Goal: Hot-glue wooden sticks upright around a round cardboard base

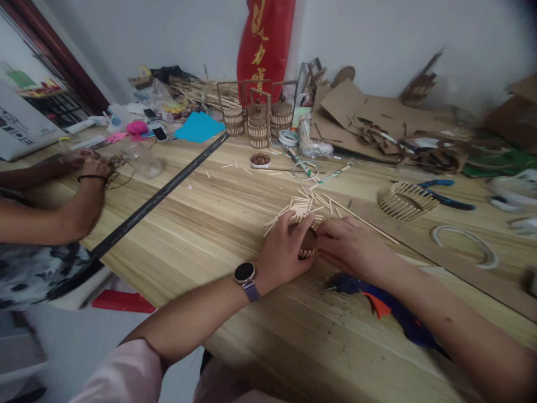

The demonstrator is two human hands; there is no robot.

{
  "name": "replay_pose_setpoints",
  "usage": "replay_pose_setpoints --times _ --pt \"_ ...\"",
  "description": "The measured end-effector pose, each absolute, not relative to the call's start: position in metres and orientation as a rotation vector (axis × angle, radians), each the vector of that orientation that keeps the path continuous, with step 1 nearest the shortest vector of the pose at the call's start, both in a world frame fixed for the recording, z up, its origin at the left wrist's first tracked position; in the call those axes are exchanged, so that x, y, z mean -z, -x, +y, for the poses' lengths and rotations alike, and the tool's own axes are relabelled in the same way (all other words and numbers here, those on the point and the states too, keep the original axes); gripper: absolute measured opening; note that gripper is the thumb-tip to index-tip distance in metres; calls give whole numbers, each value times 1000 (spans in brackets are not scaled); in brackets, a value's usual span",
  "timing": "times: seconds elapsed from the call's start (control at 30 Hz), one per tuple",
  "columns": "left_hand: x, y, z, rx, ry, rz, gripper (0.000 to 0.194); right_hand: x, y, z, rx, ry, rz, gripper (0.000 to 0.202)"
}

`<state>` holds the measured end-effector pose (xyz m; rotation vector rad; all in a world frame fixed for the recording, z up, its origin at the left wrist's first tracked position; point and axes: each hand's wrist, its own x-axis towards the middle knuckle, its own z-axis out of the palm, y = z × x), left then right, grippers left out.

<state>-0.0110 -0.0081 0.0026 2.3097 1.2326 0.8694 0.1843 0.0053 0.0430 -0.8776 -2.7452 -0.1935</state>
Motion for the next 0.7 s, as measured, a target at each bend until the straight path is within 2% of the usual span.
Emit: replay_pose_setpoints --times 0.4,0.7 --pt "-2 11 -7 -879 -2310 1228 89 -43 -185 4 219 884 -2759 24" --pt "-4 20 -8 -824 -2335 1121 113 -46 -194 1 225 961 -2791 20"
